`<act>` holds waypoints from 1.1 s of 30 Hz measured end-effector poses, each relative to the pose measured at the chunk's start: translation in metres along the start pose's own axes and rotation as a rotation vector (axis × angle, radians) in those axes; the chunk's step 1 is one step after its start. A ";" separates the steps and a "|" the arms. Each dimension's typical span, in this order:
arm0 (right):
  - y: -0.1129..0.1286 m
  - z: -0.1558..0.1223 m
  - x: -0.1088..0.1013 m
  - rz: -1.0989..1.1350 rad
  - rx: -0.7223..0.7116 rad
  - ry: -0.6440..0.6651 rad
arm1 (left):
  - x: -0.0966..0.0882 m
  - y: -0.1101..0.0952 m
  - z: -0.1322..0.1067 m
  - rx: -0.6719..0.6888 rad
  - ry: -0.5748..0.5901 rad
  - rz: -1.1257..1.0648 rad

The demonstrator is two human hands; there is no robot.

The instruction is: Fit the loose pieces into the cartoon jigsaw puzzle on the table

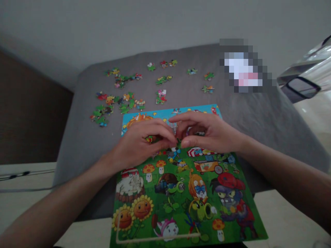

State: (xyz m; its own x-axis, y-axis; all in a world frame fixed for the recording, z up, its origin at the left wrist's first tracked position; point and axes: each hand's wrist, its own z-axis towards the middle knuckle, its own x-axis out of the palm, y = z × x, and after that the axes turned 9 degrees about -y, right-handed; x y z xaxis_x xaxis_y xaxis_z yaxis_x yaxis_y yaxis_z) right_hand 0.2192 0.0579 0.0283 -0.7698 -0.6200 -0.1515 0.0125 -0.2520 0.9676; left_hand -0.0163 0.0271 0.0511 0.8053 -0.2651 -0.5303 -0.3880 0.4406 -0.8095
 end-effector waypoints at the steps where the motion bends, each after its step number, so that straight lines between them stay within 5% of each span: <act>1: 0.001 0.000 0.004 0.063 0.041 0.013 | 0.002 -0.001 -0.001 0.019 -0.005 0.004; 7: -0.003 0.003 -0.002 0.101 0.116 -0.076 | -0.001 0.005 -0.003 0.070 -0.102 0.081; 15: -0.004 0.008 -0.031 -0.091 0.087 -0.355 | -0.033 0.048 -0.001 0.174 -0.117 0.546; 20: -0.015 0.009 -0.047 -0.132 0.070 -0.463 | -0.047 0.068 0.001 0.162 -0.081 0.621; 28: -0.027 0.010 -0.056 -0.178 0.125 -0.448 | -0.020 0.047 -0.016 0.254 0.159 0.577; 33: -0.019 0.010 -0.051 -0.175 0.189 -0.395 | -0.005 0.055 -0.025 0.280 0.251 0.599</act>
State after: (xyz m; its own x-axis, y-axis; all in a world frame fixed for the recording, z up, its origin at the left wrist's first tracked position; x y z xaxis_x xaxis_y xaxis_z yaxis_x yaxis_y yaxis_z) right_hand 0.2520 0.1019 0.0195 -0.9343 -0.2409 -0.2629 -0.2276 -0.1649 0.9597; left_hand -0.0533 0.0314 0.0027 0.3485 -0.0830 -0.9336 -0.5750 0.7677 -0.2829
